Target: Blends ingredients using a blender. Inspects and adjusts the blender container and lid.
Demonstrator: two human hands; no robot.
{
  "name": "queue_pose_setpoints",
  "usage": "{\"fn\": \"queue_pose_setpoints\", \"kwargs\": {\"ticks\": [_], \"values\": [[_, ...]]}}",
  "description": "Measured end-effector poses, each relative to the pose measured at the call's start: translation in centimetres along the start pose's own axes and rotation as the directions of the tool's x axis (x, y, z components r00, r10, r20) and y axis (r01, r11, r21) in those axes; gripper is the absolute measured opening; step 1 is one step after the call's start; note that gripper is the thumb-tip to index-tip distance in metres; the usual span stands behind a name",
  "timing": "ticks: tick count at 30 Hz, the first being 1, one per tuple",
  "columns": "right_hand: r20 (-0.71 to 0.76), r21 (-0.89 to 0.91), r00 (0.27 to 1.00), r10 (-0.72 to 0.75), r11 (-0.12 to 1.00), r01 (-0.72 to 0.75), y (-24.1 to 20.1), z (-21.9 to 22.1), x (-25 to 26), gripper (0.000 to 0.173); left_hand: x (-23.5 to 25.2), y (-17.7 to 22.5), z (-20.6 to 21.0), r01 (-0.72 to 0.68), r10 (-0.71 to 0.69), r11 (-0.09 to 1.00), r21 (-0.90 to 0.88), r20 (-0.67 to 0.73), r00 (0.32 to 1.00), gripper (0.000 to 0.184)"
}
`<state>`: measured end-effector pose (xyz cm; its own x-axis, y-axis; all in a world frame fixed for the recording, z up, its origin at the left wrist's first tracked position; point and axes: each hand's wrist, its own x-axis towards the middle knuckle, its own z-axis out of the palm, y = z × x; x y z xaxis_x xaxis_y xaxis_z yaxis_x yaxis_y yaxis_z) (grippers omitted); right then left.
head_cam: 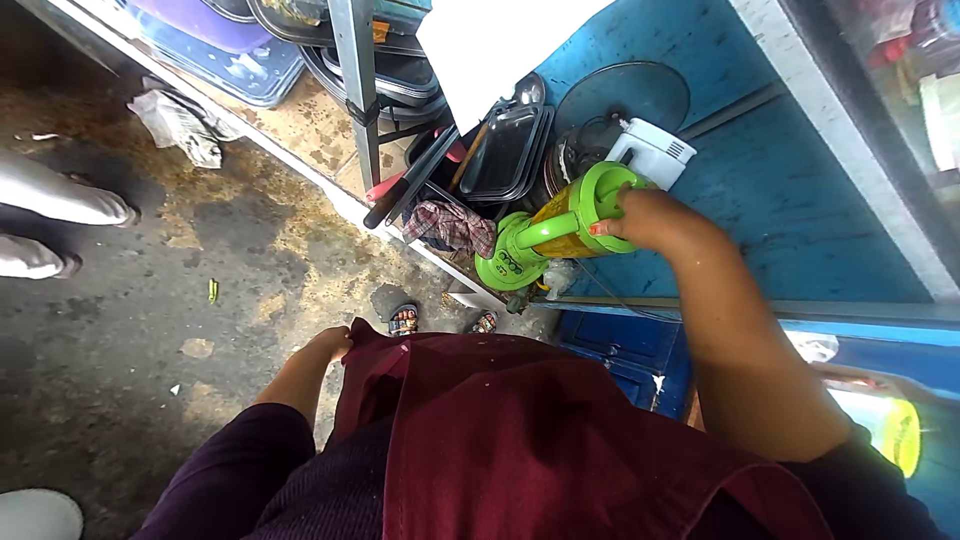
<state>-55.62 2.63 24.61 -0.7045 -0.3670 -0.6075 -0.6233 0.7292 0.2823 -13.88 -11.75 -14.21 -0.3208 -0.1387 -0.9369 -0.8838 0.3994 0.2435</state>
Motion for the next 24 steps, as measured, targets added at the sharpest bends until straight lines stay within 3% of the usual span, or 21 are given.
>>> {"fn": "queue_pose_setpoints", "kwargs": {"ticks": [24], "values": [[-0.022,0.025,0.999,0.025,0.999,-0.025,0.0,0.3,-0.6,0.092,-1.1,1.1,-0.7,-0.017,0.017,1.000,-0.016,-0.012,1.000,0.039]]}}
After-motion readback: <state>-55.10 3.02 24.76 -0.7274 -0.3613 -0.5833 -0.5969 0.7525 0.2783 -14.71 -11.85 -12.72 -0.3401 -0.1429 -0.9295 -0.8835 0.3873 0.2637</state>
